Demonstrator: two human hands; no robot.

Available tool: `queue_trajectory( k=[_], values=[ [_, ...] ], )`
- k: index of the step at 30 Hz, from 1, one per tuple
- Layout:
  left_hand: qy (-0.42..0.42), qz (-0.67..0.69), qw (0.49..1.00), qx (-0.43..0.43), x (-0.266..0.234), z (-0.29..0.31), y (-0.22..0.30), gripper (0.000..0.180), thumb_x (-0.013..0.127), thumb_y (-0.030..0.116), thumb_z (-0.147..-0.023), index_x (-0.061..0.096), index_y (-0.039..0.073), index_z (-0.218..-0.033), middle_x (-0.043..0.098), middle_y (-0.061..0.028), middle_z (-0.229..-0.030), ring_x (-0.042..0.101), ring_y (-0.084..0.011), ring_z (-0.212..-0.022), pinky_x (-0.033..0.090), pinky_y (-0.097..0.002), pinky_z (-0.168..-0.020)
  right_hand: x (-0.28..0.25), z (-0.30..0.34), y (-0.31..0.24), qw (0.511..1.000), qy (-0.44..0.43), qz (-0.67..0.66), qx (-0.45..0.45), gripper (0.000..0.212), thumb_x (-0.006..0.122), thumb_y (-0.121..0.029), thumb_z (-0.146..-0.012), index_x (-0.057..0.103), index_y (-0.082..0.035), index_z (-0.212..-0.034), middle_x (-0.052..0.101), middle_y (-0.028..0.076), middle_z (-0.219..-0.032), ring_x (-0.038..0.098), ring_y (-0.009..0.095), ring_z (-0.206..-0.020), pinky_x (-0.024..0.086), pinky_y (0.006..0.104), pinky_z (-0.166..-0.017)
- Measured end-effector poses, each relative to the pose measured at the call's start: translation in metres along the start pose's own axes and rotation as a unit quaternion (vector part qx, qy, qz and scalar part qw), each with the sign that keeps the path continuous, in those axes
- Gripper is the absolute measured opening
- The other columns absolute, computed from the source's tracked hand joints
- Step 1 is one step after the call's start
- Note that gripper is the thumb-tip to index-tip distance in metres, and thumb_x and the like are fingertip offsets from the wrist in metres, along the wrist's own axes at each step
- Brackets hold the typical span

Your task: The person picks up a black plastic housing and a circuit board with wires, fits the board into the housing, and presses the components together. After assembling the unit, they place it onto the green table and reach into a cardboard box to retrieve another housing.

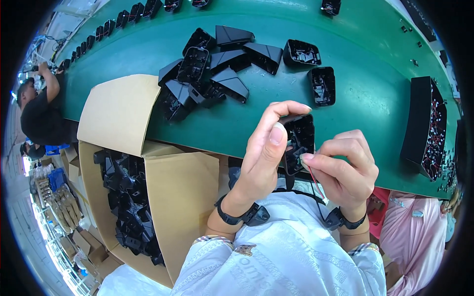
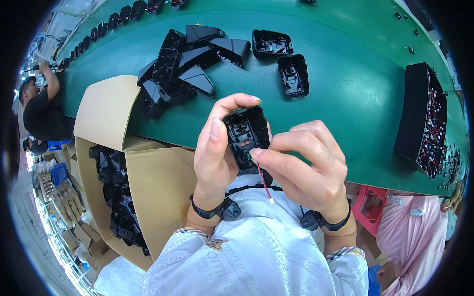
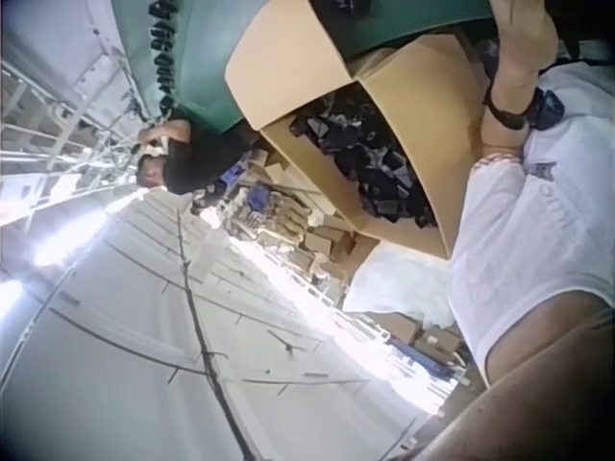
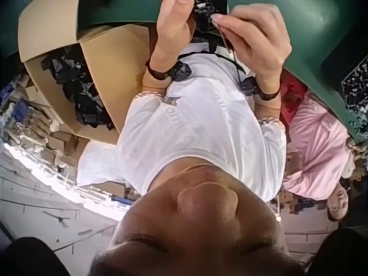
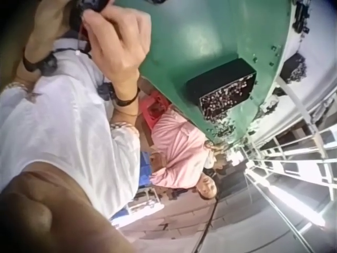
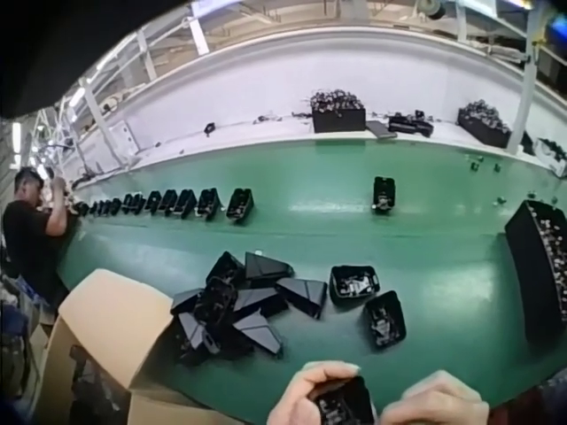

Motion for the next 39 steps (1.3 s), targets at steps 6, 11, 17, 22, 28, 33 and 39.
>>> queue_trajectory(
  k=[6, 11, 17, 22, 28, 33, 39],
  values=[
    [0.019, -0.048, 0.998, 0.045, 0.013, -0.003, 0.006, 0.053, 0.039, 0.042, -0.108, 0.053, -0.005, -0.126, 0.052, -0.0114, -0.121, 0.051, -0.0164, -0.109, 0.040, -0.0295, -0.097, 0.009, 0.007, 0.003, 1.000, 0.010, 0.003, 0.008, 0.030, 0.085, -0.003, -0.058, 0.079, -0.011, -0.086, 0.061, 0.002, -0.083, 0.057, 0.020, -0.073, 0.047, 0.0318, -0.060],
    [-0.002, -0.073, 0.992, 0.099, 0.012, -0.004, 0.004, 0.050, 0.039, 0.041, -0.108, 0.053, -0.005, -0.124, 0.052, -0.0112, -0.119, 0.050, -0.0164, -0.108, 0.040, -0.0295, -0.097, 0.011, 0.009, 0.000, 0.995, 0.003, -0.001, 0.100, 0.030, 0.085, -0.003, -0.059, 0.078, -0.011, -0.088, 0.053, 0.003, -0.083, 0.052, 0.020, -0.071, 0.044, 0.0306, -0.060],
    [0.019, -0.042, 0.995, 0.088, 0.013, -0.004, 0.001, 0.050, 0.042, 0.040, -0.108, 0.050, -0.005, -0.129, 0.052, -0.0111, -0.120, 0.054, -0.0147, -0.106, 0.044, -0.0290, -0.094, 0.000, 0.003, 0.003, 0.990, -0.061, 0.005, 0.125, 0.035, 0.082, -0.002, -0.062, 0.079, -0.011, -0.096, 0.058, 0.009, -0.101, 0.059, 0.023, -0.090, 0.048, 0.0343, -0.073],
    [0.015, 0.103, 0.994, -0.022, 0.021, -0.011, -0.003, 0.049, 0.054, 0.035, -0.105, 0.048, -0.003, -0.135, 0.061, -0.0085, -0.106, 0.062, -0.0127, -0.091, 0.053, -0.0258, -0.079, -0.005, 0.009, 0.010, 0.987, -0.093, -0.037, 0.127, 0.042, 0.082, -0.010, -0.061, 0.078, -0.012, -0.102, 0.052, 0.020, -0.145, 0.053, 0.038, -0.128, 0.050, 0.0476, -0.093],
    [-0.008, 0.126, 0.990, -0.059, 0.036, -0.017, -0.009, 0.059, 0.056, 0.037, -0.106, 0.034, 0.001, -0.147, 0.054, -0.0089, -0.118, 0.057, -0.0101, -0.094, 0.052, -0.0253, -0.081, -0.007, 0.007, 0.028, 0.982, -0.082, -0.134, 0.106, 0.031, 0.081, -0.006, -0.061, 0.072, -0.001, -0.090, 0.053, 0.027, -0.144, 0.053, 0.042, -0.133, 0.043, 0.0496, -0.109],
    [-0.062, 0.008, 0.998, 0.005, 0.037, -0.018, 0.005, 0.078, 0.038, 0.055, -0.107, 0.014, 0.001, -0.157, 0.052, -0.0144, -0.120, 0.059, -0.0168, -0.093, 0.054, -0.0319, -0.078, 0.003, 0.025, 0.064, 0.792, 0.005, -0.549, 0.268, 0.041, 0.084, -0.011, -0.067, 0.070, -0.001, -0.105, 0.048, 0.029, -0.147, 0.058, 0.035, -0.127, 0.042, 0.0438, -0.110],
    [-0.026, -0.052, 0.994, 0.096, 0.001, -0.012, -0.016, 0.068, 0.045, 0.052, -0.104, 0.038, -0.003, -0.143, 0.061, -0.0114, -0.097, 0.061, -0.0150, -0.083, 0.052, -0.0279, -0.075, 0.012, 0.014, 0.085, 0.631, 0.030, -0.697, 0.338, 0.093, 0.079, -0.038, -0.083, 0.032, -0.006, -0.157, 0.034, 0.022, -0.159, 0.046, 0.031, -0.138, 0.040, 0.0405, -0.108]
  ],
)
Point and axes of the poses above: each hand's wrist, its own z-axis away from the middle knuckle, its own x-axis out of the palm, y = z × x, the point moved 4 cm from there along -z, towards the middle knuckle
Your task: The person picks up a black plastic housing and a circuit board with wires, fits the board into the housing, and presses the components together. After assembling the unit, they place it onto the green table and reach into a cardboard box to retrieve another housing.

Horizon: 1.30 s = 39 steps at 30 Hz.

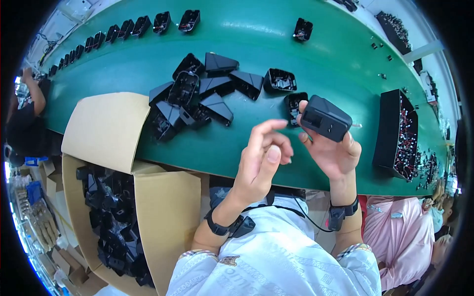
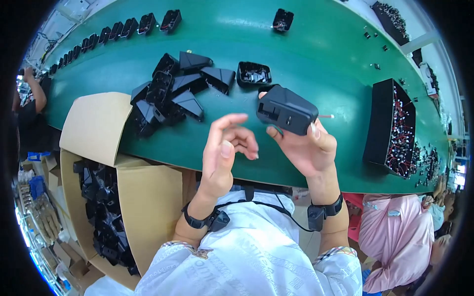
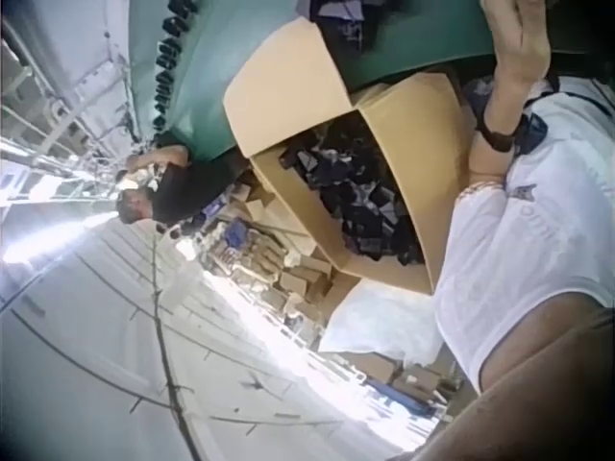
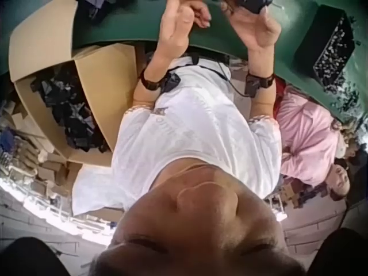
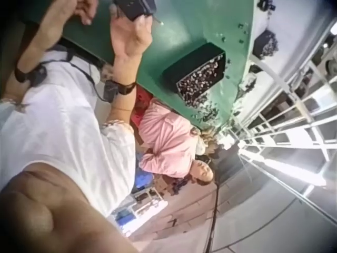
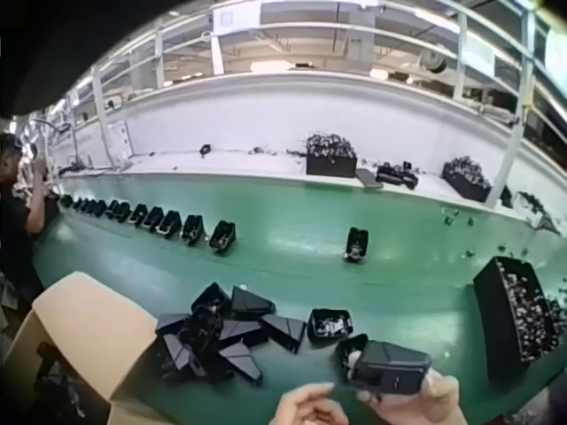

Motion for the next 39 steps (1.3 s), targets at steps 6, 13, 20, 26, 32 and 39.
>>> queue_trajectory(
  k=[6, 13, 20, 26, 32, 39],
  values=[
    [0.022, 0.025, 0.999, 0.027, -0.025, 0.003, -0.017, 0.036, 0.050, 0.027, -0.107, 0.050, -0.003, -0.128, 0.062, -0.0063, -0.087, 0.059, -0.0105, -0.079, 0.050, -0.0250, -0.073, 0.014, -0.053, -0.025, 0.999, -0.033, 0.033, -0.018, 0.065, 0.055, -0.039, -0.100, 0.039, -0.006, -0.154, 0.030, 0.028, -0.160, 0.048, 0.030, -0.137, 0.043, 0.0410, -0.107],
    [0.028, 0.069, 0.997, -0.034, -0.026, 0.006, -0.017, 0.018, 0.054, 0.007, -0.102, 0.055, -0.004, -0.117, 0.059, -0.0031, -0.085, 0.057, -0.0070, -0.076, 0.049, -0.0226, -0.071, 0.028, -0.173, -0.050, 0.962, -0.062, 0.265, -0.021, 0.044, 0.059, -0.027, -0.100, 0.059, 0.001, -0.134, 0.060, 0.019, -0.137, 0.059, 0.022, -0.122, 0.046, 0.0381, -0.104],
    [0.017, 0.068, 0.997, -0.032, -0.026, 0.007, -0.021, 0.015, 0.054, 0.005, -0.100, 0.057, -0.003, -0.113, 0.060, -0.0026, -0.085, 0.058, -0.0067, -0.075, 0.049, -0.0223, -0.070, 0.032, -0.274, -0.039, 0.866, 0.007, 0.499, 0.024, 0.041, 0.072, -0.031, -0.093, 0.070, 0.000, -0.120, 0.068, 0.009, -0.123, 0.059, 0.019, -0.118, 0.042, 0.0375, -0.106],
    [0.021, 0.066, 0.997, -0.026, -0.027, 0.004, -0.023, 0.012, 0.055, 0.007, -0.101, 0.059, -0.002, -0.107, 0.061, -0.0028, -0.082, 0.058, -0.0069, -0.073, 0.050, -0.0231, -0.068, 0.024, -0.321, -0.033, 0.782, 0.021, 0.622, 0.030, 0.044, 0.072, -0.038, -0.094, 0.072, -0.005, -0.123, 0.068, 0.009, -0.123, 0.057, 0.020, -0.118, 0.039, 0.0360, -0.105],
    [-0.002, 0.056, 0.998, -0.039, -0.029, 0.004, -0.026, 0.011, 0.055, 0.009, -0.103, 0.060, -0.001, -0.104, 0.061, -0.0030, -0.088, 0.057, -0.0061, -0.077, 0.051, -0.0228, -0.071, 0.024, -0.320, -0.032, 0.853, 0.042, 0.518, 0.053, 0.034, 0.068, -0.037, -0.098, 0.073, -0.008, -0.115, 0.068, 0.005, -0.118, 0.060, 0.016, -0.113, 0.042, 0.0307, -0.094],
    [-0.005, 0.103, 0.994, -0.031, -0.029, 0.006, -0.014, 0.017, 0.053, 0.012, -0.105, 0.059, -0.002, -0.111, 0.062, -0.0053, -0.089, 0.060, -0.0093, -0.078, 0.052, -0.0243, -0.070, 0.085, -0.232, -0.037, 0.935, -0.078, 0.332, 0.091, 0.035, 0.064, -0.029, -0.100, 0.064, -0.002, -0.122, 0.068, 0.012, -0.121, 0.063, 0.023, -0.115, 0.047, 0.0381, -0.100]
  ],
)
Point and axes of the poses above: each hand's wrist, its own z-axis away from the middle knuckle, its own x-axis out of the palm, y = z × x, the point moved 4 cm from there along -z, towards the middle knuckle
